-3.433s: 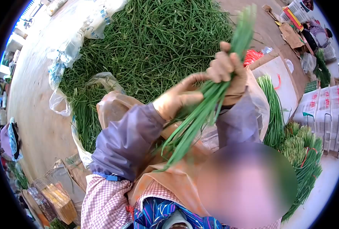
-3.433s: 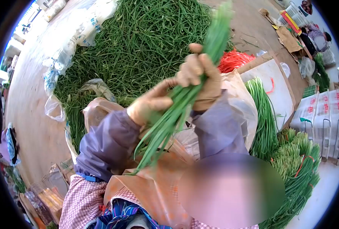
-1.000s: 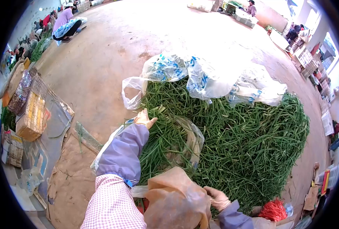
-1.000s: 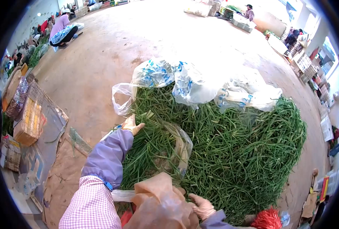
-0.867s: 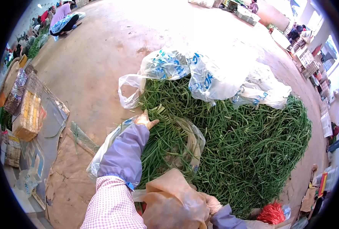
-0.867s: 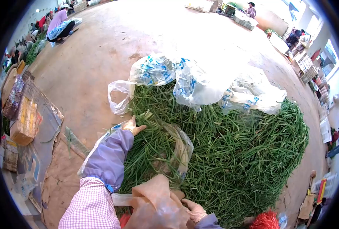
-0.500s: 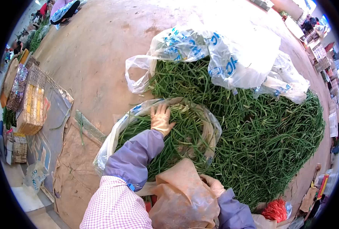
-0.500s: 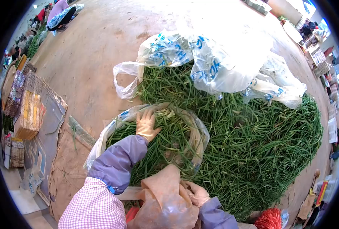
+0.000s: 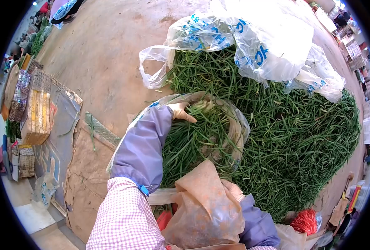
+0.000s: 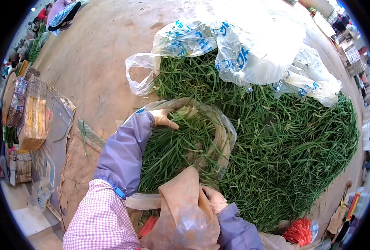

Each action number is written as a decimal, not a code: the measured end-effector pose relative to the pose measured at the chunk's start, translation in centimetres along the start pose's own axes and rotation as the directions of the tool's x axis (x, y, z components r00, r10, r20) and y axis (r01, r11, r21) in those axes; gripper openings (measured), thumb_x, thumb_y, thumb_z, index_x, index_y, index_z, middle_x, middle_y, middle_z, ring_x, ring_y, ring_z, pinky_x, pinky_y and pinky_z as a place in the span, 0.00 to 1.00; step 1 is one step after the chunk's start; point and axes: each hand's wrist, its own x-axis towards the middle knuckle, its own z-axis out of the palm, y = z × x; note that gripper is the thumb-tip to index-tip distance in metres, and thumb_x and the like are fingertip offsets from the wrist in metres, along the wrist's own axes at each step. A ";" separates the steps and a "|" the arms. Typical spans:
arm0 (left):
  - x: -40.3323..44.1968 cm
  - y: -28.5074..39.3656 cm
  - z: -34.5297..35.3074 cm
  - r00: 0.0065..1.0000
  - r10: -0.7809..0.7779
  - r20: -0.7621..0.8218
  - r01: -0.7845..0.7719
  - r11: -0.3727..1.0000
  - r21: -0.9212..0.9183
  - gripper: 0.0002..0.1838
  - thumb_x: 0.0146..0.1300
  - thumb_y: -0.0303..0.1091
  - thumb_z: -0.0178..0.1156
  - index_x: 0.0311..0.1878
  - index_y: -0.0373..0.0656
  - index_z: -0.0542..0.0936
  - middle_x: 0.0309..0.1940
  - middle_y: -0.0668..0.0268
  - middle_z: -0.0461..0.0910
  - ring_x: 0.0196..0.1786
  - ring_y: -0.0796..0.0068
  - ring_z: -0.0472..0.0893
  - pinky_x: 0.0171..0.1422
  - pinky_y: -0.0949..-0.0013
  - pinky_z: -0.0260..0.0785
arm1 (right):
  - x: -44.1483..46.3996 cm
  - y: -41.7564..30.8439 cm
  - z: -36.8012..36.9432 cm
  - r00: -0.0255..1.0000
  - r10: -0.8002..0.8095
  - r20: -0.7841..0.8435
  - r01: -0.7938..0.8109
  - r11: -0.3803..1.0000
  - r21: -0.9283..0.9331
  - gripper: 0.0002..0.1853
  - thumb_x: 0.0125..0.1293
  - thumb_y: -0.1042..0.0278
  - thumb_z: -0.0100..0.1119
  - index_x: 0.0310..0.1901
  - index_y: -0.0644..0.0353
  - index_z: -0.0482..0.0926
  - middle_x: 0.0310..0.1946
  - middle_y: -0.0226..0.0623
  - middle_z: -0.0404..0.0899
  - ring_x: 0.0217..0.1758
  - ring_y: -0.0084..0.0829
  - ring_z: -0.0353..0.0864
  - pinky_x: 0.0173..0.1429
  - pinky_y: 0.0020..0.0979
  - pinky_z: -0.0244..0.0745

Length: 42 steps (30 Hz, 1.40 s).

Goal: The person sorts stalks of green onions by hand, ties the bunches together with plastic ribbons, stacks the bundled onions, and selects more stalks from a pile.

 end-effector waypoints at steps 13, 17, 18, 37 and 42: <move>-0.8 1.4 0.7 0.934 -0.293 0.204 0.329 0.928 -0.176 0.59 0.37 0.61 0.77 0.71 0.38 0.65 0.74 0.49 0.57 0.78 0.56 0.53 0.80 0.53 0.40 | 1.7 -0.2 -0.8 0.996 -0.083 0.022 0.082 0.847 -0.525 0.26 0.70 0.60 0.59 0.64 0.67 0.72 0.58 0.44 0.78 0.59 0.32 0.77 0.64 0.30 0.70; -0.7 3.9 0.9 0.942 -0.335 0.034 0.328 0.936 0.124 0.58 0.35 0.59 0.77 0.69 0.37 0.67 0.72 0.49 0.60 0.76 0.55 0.55 0.79 0.51 0.42 | 1.7 0.3 -1.2 0.998 -0.064 0.018 0.064 0.844 -0.532 0.25 0.70 0.60 0.59 0.63 0.67 0.72 0.58 0.44 0.78 0.59 0.32 0.77 0.64 0.30 0.70; -0.4 4.5 1.2 0.937 -0.349 0.001 0.340 0.914 0.223 0.57 0.35 0.59 0.77 0.68 0.37 0.68 0.71 0.49 0.60 0.75 0.55 0.56 0.79 0.50 0.43 | 1.9 0.3 -1.2 0.997 -0.067 0.026 0.071 0.842 -0.535 0.25 0.70 0.60 0.58 0.63 0.67 0.72 0.58 0.44 0.78 0.59 0.33 0.77 0.64 0.30 0.70; -3.4 5.5 8.4 0.878 -0.205 -0.432 0.243 0.970 0.034 0.40 0.39 0.41 0.75 0.58 0.36 0.72 0.47 0.47 0.81 0.53 0.51 0.80 0.60 0.59 0.71 | -0.6 -2.8 1.2 0.997 -0.065 -0.047 0.039 0.901 -0.432 0.26 0.69 0.59 0.61 0.62 0.67 0.73 0.55 0.43 0.81 0.55 0.29 0.79 0.61 0.28 0.72; -3.9 1.3 6.4 0.851 -0.185 -0.492 0.034 0.953 -0.301 0.37 0.42 0.31 0.75 0.59 0.37 0.73 0.51 0.62 0.82 0.53 0.71 0.80 0.62 0.66 0.70 | 1.7 2.8 -4.5 0.924 -0.330 -0.192 0.239 0.892 -0.383 0.16 0.70 0.70 0.56 0.55 0.68 0.77 0.41 0.37 0.83 0.43 0.26 0.80 0.51 0.27 0.75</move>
